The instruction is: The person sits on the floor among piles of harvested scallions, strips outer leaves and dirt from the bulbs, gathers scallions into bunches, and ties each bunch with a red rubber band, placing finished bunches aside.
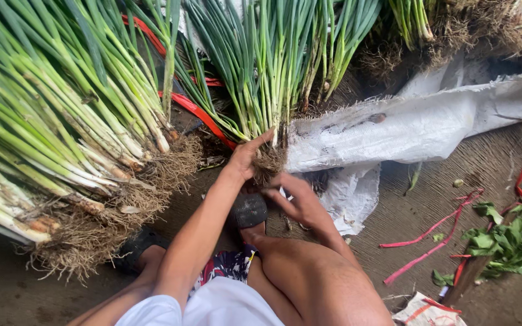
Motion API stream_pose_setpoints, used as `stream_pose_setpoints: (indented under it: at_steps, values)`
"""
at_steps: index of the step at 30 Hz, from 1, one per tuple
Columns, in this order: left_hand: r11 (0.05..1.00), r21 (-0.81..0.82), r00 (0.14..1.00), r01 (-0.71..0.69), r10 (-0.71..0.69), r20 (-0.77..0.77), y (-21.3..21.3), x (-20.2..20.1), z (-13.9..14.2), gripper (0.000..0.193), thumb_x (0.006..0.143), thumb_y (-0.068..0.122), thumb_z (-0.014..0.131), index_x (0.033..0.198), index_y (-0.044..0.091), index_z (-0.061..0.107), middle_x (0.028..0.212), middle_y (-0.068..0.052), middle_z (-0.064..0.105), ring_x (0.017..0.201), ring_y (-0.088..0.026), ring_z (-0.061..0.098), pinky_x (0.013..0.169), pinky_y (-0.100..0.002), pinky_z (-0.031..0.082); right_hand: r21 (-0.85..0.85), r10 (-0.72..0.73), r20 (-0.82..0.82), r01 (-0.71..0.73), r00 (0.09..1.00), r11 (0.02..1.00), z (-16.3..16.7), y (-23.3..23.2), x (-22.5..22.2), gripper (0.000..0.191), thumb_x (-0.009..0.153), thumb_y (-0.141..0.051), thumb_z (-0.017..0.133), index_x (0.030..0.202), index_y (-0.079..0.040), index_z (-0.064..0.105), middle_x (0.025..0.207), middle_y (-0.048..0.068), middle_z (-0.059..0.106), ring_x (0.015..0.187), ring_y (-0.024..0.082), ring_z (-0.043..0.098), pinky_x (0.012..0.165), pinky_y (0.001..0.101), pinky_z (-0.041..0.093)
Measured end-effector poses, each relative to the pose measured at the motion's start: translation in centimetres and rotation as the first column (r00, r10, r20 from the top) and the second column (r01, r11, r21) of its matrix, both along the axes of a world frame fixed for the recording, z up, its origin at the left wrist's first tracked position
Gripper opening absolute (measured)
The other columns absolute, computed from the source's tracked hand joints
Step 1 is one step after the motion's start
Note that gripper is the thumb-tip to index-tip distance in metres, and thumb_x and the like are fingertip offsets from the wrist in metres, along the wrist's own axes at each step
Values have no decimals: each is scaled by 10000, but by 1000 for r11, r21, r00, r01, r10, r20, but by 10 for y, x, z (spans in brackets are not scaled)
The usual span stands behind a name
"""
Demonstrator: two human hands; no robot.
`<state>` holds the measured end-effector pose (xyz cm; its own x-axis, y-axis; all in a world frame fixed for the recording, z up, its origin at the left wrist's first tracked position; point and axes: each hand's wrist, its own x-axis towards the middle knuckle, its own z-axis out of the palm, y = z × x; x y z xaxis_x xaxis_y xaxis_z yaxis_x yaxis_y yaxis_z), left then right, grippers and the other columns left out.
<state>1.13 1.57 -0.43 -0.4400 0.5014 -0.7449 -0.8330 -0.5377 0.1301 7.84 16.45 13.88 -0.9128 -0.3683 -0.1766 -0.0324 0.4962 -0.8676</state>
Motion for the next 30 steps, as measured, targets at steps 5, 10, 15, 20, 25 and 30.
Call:
stream_pose_setpoints:
  at_steps: [5, 10, 15, 20, 25, 30]
  values:
    - [996, 23, 994, -89, 91, -69, -2, -2, 8, 764, 697, 322, 921, 1336, 31, 618, 1165, -120, 705, 965, -294, 687, 803, -459, 593, 272, -385, 21, 365, 923, 890, -14, -1, -25, 255, 907, -208, 728, 1084, -29, 693, 985, 165, 731, 862, 347, 715, 727, 403, 549]
    - [989, -130, 989, -75, 57, -134, -5, -13, 36, 629, 719, 308, 876, 1277, 101, 670, 1128, -67, 734, 933, -213, 714, 762, -387, 603, 339, -197, -18, 192, 980, 921, -22, -4, -52, 309, 905, -298, 739, 1016, -18, 672, 921, 224, 682, 871, 437, 643, 742, 462, 513]
    - [983, -184, 998, 22, -32, -56, -12, -16, 50, 596, 722, 321, 888, 1214, 28, 723, 1088, -131, 763, 911, -234, 730, 756, -392, 610, 158, -105, 74, 92, 992, 983, -13, 5, -56, 196, 975, -223, 626, 1046, -47, 676, 887, 172, 691, 809, 371, 658, 729, 432, 517]
    - [993, -119, 999, -22, 17, -42, -13, -14, 51, 515, 722, 266, 875, 1154, 16, 745, 1048, -140, 775, 872, -252, 752, 738, -408, 638, 141, 15, -148, 6, 989, 990, -22, 9, -57, 111, 942, -142, 650, 971, -35, 648, 813, 154, 629, 751, 351, 627, 683, 434, 504]
    - [999, -29, 999, -35, 34, -32, -13, -15, 54, 432, 789, 228, 864, 1134, -7, 751, 997, -155, 757, 790, -260, 734, 663, -407, 621, 174, 161, -302, -112, 940, 978, -25, 5, -48, 171, 909, -126, 683, 832, -34, 561, 749, 132, 551, 710, 328, 573, 642, 444, 460]
    - [999, -28, 999, -43, 42, -10, -15, -20, 56, 416, 803, 231, 841, 1144, 19, 735, 931, -120, 771, 720, -253, 742, 638, -410, 630, -104, 173, -234, -202, 957, 974, -12, 4, -23, 89, 917, -77, 663, 907, -31, 587, 795, 115, 552, 731, 287, 572, 675, 402, 486]
